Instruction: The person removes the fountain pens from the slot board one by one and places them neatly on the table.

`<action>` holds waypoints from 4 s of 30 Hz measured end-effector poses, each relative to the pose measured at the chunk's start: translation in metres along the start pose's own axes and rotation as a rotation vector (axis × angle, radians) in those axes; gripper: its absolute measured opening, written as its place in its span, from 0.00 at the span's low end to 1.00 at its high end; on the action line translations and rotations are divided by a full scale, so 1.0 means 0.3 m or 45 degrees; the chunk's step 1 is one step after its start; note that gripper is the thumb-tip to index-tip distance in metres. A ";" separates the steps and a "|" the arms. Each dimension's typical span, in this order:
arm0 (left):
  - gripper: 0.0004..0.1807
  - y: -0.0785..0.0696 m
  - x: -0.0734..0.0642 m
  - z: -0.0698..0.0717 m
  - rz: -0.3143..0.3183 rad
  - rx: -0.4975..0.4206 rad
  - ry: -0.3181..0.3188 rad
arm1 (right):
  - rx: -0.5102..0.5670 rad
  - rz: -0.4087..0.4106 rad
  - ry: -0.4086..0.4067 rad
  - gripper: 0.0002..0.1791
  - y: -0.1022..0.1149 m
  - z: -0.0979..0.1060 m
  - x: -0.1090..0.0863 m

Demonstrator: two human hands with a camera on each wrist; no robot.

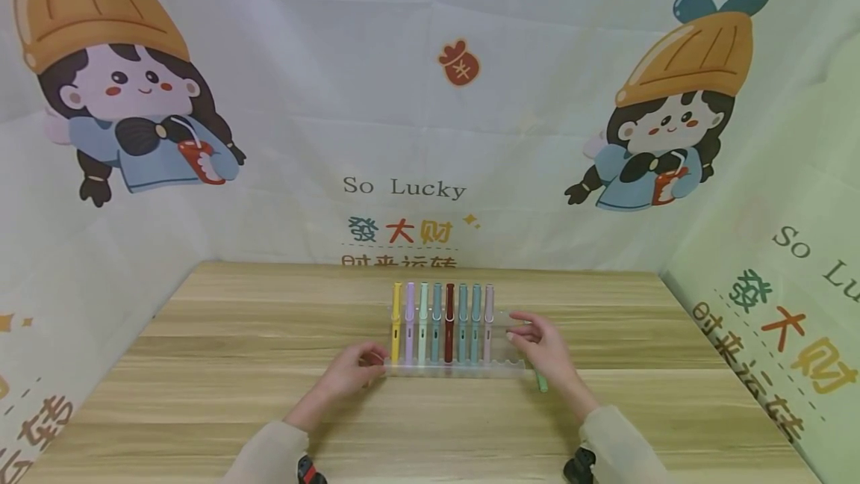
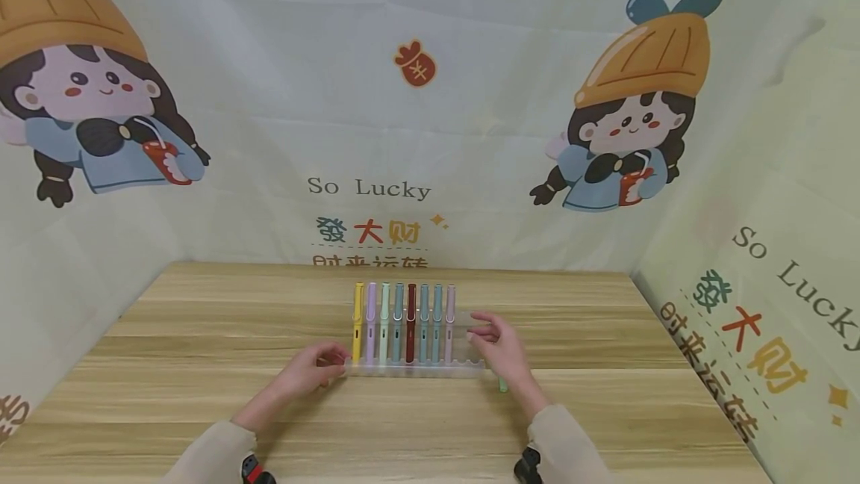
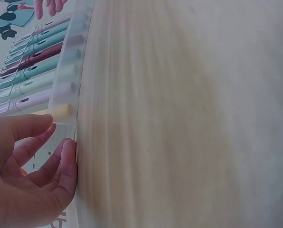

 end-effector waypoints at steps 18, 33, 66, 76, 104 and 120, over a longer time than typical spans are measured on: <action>0.08 0.000 0.000 -0.001 -0.003 0.008 0.002 | -0.043 0.122 -0.041 0.24 0.029 -0.096 0.027; 0.09 -0.004 -0.003 0.002 0.009 0.004 0.010 | 0.011 0.069 0.008 0.26 0.021 -0.107 0.038; 0.09 -0.010 -0.004 -0.001 0.033 -0.002 -0.007 | 0.051 0.057 -0.079 0.25 0.036 0.041 0.013; 0.09 -0.003 -0.002 0.000 0.022 -0.004 -0.002 | -0.001 0.001 -0.108 0.26 0.018 0.103 0.000; 0.08 0.002 0.002 -0.002 0.021 0.008 -0.006 | -0.197 -0.194 0.084 0.23 -0.071 0.182 -0.010; 0.07 -0.001 0.000 0.000 0.012 0.017 -0.004 | -0.379 -0.318 0.084 0.21 -0.081 0.168 0.014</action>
Point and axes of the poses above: each hand's wrist, its own x-axis towards the middle knuckle, its own z-axis out of the back of the hand, y = z × x, the point moved 1 cm from there along x, towards the middle knuckle, and after that the axes turned 6 degrees about -z, right-handed, at the moved point
